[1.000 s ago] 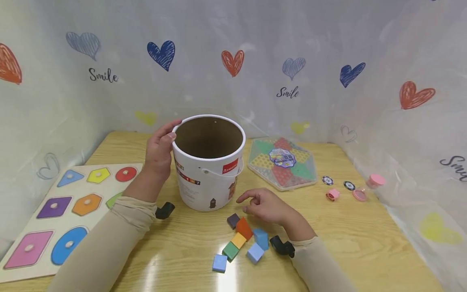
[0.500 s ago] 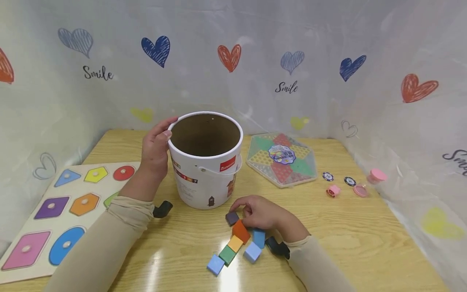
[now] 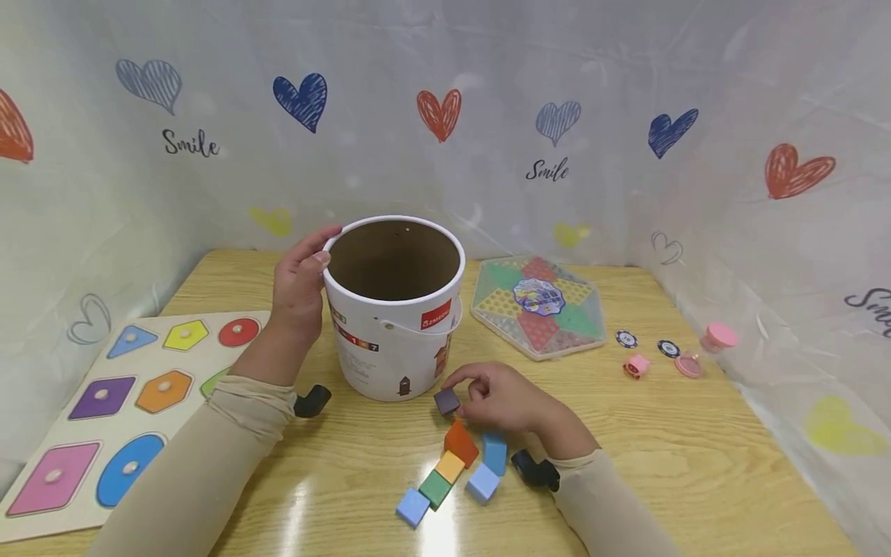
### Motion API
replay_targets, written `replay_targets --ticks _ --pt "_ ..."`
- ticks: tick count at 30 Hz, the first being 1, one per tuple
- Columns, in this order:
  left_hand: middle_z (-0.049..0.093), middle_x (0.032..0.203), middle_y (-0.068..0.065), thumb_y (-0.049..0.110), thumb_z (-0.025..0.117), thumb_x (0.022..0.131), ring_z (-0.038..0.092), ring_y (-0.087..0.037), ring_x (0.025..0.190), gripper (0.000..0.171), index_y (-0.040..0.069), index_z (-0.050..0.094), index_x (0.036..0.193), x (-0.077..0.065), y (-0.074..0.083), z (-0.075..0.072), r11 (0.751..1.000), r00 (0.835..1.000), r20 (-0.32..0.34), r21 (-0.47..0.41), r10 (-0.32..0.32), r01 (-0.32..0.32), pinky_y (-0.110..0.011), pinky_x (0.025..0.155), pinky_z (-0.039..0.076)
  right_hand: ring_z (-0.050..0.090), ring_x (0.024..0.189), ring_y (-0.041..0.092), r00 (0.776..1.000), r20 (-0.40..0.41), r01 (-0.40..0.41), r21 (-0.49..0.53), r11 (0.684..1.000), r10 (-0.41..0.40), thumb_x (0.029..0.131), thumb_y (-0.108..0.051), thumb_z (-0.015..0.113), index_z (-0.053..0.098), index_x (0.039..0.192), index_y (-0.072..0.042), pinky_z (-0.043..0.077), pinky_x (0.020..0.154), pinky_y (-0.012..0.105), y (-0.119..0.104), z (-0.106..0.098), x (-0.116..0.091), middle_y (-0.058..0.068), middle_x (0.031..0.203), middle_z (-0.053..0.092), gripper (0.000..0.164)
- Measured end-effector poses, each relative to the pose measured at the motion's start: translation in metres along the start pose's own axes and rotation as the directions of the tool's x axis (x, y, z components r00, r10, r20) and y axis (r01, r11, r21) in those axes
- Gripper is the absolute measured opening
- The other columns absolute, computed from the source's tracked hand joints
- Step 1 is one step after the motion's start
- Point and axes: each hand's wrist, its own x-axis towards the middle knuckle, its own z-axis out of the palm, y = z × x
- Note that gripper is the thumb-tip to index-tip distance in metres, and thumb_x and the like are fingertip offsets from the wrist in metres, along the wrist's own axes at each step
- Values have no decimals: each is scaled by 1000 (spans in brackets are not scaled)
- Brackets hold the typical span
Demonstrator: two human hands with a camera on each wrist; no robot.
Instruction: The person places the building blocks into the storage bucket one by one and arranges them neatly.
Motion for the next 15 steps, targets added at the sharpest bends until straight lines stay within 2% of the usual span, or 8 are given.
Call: replay_targets --ticks 5,8,15 --pt "56 121 -20 18 49 89 48 -34 113 41 3 59 125 -1 2 1 1000 1000 2 4 -6 6 -47 96 37 30 42 10 998 -24 58 147 987 -56 82 -2 68 62 116 -9 27 39 24 -1 -7 -3 4 52 35 35" --pt "56 121 -19 18 48 89 48 -33 113 41 3 59 126 -1 3 2 1000 1000 0 10 -10 10 -47 96 37 27 41 12 998 -23 65 219 974 -61 83 -1 67 61 117 -6 24 36 25 -3 -10 -4 5 53 32 36" --pt "56 123 -16 19 49 89 48 -30 114 40 6 60 126 -2 2 1 1000 1000 0 17 -16 16 -48 96 37 27 38 14 996 -44 83 275 958 -74 85 1 63 58 121 -3 24 34 26 -13 -17 -9 3 54 33 37"
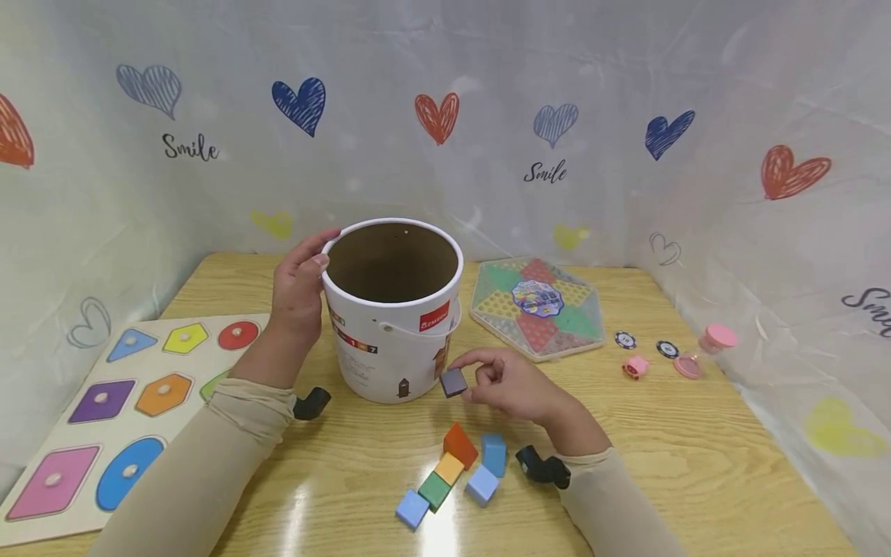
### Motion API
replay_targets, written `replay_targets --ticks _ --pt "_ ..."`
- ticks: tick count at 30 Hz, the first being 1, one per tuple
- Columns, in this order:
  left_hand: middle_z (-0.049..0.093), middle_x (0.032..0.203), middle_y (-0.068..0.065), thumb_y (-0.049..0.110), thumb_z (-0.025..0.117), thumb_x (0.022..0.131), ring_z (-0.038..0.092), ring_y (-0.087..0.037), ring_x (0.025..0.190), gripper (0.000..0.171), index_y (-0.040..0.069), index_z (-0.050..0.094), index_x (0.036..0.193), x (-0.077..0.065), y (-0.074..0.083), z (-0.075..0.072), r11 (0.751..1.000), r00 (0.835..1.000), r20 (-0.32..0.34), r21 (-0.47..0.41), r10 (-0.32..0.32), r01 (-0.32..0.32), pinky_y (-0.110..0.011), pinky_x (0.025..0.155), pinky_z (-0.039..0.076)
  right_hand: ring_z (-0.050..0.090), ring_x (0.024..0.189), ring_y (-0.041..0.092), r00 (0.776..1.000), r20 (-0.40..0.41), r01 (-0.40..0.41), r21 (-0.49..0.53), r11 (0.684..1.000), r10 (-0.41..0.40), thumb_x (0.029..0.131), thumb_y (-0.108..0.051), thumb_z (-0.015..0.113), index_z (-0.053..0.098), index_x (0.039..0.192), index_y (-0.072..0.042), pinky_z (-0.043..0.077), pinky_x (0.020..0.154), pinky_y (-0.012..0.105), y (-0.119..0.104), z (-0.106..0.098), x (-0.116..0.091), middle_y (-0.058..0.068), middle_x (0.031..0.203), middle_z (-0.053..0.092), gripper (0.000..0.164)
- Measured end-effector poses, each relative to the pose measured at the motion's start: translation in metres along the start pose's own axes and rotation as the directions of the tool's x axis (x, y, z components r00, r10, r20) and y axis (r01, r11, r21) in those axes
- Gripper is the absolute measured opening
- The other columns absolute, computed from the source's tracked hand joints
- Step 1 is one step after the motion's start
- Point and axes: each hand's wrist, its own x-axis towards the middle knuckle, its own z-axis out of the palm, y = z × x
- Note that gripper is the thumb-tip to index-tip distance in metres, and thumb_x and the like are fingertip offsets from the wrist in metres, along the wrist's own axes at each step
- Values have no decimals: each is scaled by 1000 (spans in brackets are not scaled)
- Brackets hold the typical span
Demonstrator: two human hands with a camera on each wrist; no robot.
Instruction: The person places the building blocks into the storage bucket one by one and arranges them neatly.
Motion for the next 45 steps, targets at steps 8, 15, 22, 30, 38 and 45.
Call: replay_targets --ticks 8,15,22,30,38,45 --pt "56 124 -16 20 50 89 48 -31 116 41 6 60 125 1 -2 0 1000 1000 -3 5 -4 4 -51 98 35 27 40 15 996 -27 82 34 996 -81 87 2 60 55 122 0 22 32 29 -18 -7 -4 2 56 36 36" --pt "56 125 -15 20 50 89 48 -29 116 41 6 59 126 0 -1 0 1000 1000 1 20 -3 3 -48 98 37 27 38 15 985 -36 169 33 985 -168 87 6 56 54 122 2 24 31 25 -33 -10 -8 4 55 34 36" --pt "58 122 -15 21 50 88 50 -28 112 41 7 60 125 -2 -2 -2 1000 1000 -4 6 11 -11 -45 95 40 28 40 15 941 -71 336 123 934 -330 86 11 51 54 123 4 22 31 28 -63 -11 -6 2 58 37 38" --pt "57 121 -19 19 49 89 50 -31 112 41 3 59 125 -1 0 -1 1000 1000 6 -2 21 -21 -44 94 39 29 37 15 890 -278 408 132 903 -362 86 12 52 57 120 2 20 31 31 -105 -7 10 2 58 43 35" --pt "57 120 -20 18 50 89 49 -34 110 40 4 60 124 -2 1 -2 1000 1000 -5 -10 6 -6 -49 93 39 27 37 15 880 -345 389 130 912 -327 87 6 57 56 124 0 18 33 31 -124 1 37 2 55 42 38" --pt "55 121 -22 17 50 89 48 -35 111 41 3 59 126 -1 2 -2 1000 1000 -6 -9 -22 22 -51 94 39 28 38 16 882 -329 384 87 919 -337 88 4 57 55 123 5 21 32 30 -117 2 36 1 52 37 34"
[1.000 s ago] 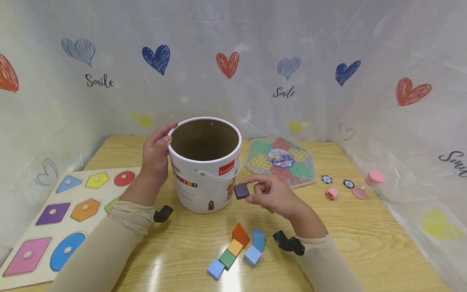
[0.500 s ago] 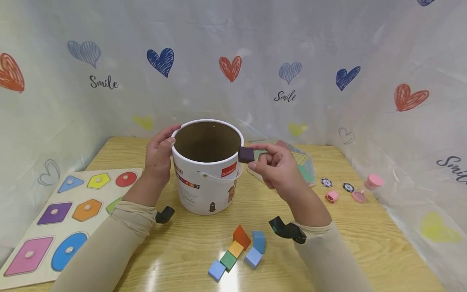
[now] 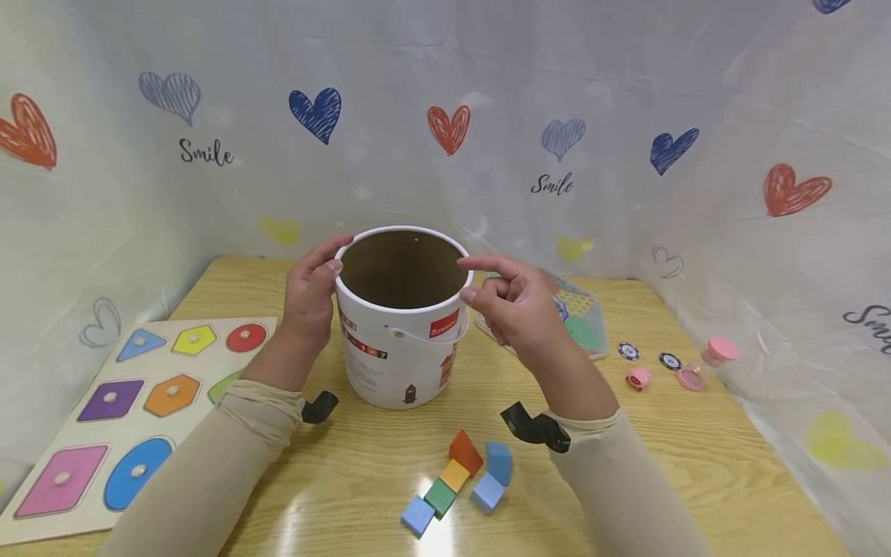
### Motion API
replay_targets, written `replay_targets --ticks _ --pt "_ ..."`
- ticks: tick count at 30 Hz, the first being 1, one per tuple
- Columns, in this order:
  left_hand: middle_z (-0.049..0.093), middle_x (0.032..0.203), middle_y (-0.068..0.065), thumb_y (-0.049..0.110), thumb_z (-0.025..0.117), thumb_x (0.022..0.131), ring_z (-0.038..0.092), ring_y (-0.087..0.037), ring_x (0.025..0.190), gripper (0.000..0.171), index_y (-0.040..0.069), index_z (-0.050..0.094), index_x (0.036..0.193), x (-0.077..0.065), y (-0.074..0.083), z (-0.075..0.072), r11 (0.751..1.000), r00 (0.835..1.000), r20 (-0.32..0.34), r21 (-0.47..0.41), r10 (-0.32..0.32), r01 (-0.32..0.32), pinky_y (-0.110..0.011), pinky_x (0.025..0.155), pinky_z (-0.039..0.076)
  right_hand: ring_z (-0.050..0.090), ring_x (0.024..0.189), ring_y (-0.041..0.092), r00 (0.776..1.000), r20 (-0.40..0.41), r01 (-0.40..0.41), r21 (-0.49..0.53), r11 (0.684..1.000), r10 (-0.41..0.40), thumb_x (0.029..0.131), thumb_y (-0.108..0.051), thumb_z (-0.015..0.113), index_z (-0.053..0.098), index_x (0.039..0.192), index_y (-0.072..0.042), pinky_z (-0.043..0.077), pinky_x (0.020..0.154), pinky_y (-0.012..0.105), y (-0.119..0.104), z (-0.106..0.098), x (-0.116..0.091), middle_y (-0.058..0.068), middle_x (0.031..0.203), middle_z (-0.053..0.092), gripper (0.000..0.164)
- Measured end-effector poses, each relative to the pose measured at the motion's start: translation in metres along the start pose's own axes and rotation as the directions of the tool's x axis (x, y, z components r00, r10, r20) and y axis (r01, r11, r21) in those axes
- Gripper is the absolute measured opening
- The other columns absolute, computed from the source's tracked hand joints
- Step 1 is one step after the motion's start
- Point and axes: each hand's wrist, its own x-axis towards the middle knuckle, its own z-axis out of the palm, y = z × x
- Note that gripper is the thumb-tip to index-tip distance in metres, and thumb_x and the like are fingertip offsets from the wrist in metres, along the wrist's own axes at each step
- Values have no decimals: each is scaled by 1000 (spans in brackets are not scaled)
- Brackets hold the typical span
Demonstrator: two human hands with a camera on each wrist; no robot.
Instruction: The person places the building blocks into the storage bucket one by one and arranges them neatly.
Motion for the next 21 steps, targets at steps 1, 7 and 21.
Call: replay_targets --ticks 1,7,21 --pt "55 122 -23 16 50 89 48 -36 112 41 2 58 127 0 0 0 1000 1000 0 0 2 -2 -51 94 39 28 37 16 1000 -2 0 -4 1000 0 89 4 56 55 122 5 22 32 30 1 -2 -3 1 52 37 33" --pt "56 123 -20 16 47 89 50 -31 111 41 3 58 127 1 2 0 999 1000 -19 32 -21 21 -47 94 40 28 36 16 1000 -8 -11 -18 1000 11 89 6 53 61 116 -1 21 31 31 11 -16 -22 0 51 40 29" --pt "53 124 -25 14 46 89 47 -38 113 42 -1 56 127 0 6 3 999 999 -10 18 -30 30 -52 96 37 24 38 10 848 238 -418 -253 873 474 91 -2 57 50 126 6 21 32 26 81 -75 -115 11 55 29 37"
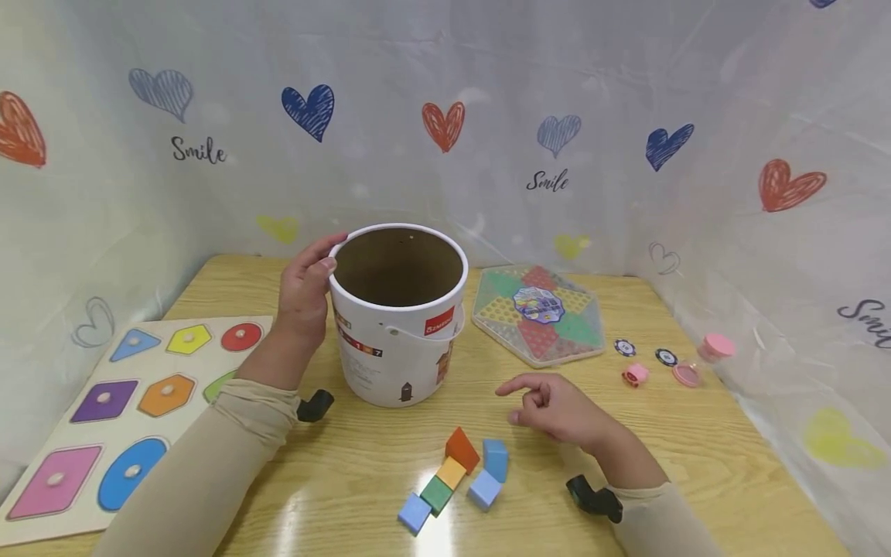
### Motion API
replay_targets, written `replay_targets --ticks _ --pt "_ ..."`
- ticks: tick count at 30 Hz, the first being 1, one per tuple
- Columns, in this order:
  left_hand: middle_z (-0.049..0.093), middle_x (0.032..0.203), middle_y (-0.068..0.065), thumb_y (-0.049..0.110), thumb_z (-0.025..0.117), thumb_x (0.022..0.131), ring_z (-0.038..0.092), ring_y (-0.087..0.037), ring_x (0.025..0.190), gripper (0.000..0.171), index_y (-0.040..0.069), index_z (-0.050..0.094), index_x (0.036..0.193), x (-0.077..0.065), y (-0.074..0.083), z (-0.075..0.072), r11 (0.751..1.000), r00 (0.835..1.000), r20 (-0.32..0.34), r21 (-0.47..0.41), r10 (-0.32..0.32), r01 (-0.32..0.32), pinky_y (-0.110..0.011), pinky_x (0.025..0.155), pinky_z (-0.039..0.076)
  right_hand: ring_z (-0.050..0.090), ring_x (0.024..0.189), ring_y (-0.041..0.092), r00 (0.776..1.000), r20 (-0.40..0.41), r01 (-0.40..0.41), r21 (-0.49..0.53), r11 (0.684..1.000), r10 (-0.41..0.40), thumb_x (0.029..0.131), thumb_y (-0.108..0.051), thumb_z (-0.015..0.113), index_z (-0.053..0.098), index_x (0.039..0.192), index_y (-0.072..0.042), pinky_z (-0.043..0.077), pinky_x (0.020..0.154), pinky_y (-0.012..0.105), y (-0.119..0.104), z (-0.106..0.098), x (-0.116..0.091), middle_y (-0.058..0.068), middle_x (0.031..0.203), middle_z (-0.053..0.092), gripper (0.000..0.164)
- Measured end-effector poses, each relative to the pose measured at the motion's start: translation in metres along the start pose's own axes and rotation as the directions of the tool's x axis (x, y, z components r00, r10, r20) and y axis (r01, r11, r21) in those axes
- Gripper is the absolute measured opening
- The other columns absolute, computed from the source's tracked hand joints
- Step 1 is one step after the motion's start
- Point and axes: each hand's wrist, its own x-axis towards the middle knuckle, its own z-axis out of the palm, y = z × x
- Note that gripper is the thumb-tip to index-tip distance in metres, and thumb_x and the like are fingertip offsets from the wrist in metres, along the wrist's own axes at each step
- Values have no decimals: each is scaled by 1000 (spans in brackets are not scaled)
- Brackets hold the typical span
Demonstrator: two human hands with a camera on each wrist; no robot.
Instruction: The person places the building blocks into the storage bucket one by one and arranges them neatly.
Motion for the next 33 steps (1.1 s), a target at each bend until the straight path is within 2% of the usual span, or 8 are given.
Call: replay_targets --ticks 3,8,12,14,20,25,29,33 --pt "55 124 -20 16 47 90 49 -33 113 40 5 58 127 1 -4 -2 1000 1000 0 2 5 -5 -50 96 38 28 41 7 994 108 -25 26 999 22 89 1 58 50 127 7 23 33 28 12 5 -6 13 56 30 39" --pt "58 120 -15 19 49 89 51 -27 110 39 7 61 124 1 -7 -3 999 999 -7 5 33 -33 -41 93 41 32 45 7 975 217 -65 37 997 55 85 3 62 51 130 0 25 37 27 17 16 -13 9 56 33 46" --pt "59 120 -15 20 50 89 51 -27 109 39 7 61 124 1 -5 -2 999 999 -7 6 44 -44 -40 92 41 34 46 8 953 296 -78 9 997 72 84 3 62 50 133 -6 27 39 23 18 25 -12 17 57 33 51" --pt "58 120 -16 19 50 89 51 -28 109 39 6 61 124 1 -6 -2 999 999 -1 1 46 -46 -40 92 41 35 47 8 949 300 -91 -21 996 93 85 1 63 52 132 -9 28 40 22 17 28 -11 16 57 34 50" --pt "58 119 -19 18 50 88 51 -27 108 40 3 60 124 1 -7 -2 998 999 -1 -15 53 -53 -39 92 41 38 47 6 962 245 -95 -129 987 125 84 -5 66 57 125 -13 31 42 20 12 33 -8 5 58 41 43" --pt "58 118 -18 18 49 89 51 -25 107 40 3 60 125 0 -7 -2 999 999 -1 -13 42 -42 -36 91 41 39 48 5 958 248 -98 -182 978 142 83 -4 66 56 125 -17 32 43 19 12 33 -8 0 58 43 45" --pt "57 118 -21 18 49 89 50 -29 108 40 3 60 125 1 -8 -3 998 999 8 -24 51 -51 -38 91 41 40 48 5 957 249 -96 -201 975 146 83 -1 64 55 125 -18 32 42 20 13 34 -7 -4 59 43 46" --pt "57 116 -22 18 50 88 51 -30 107 41 2 60 124 2 -8 -2 997 998 10 -39 64 -64 -38 90 41 40 49 4 972 195 -77 -249 966 128 85 -4 64 58 120 -18 32 43 20 14 35 -7 -6 59 42 39"
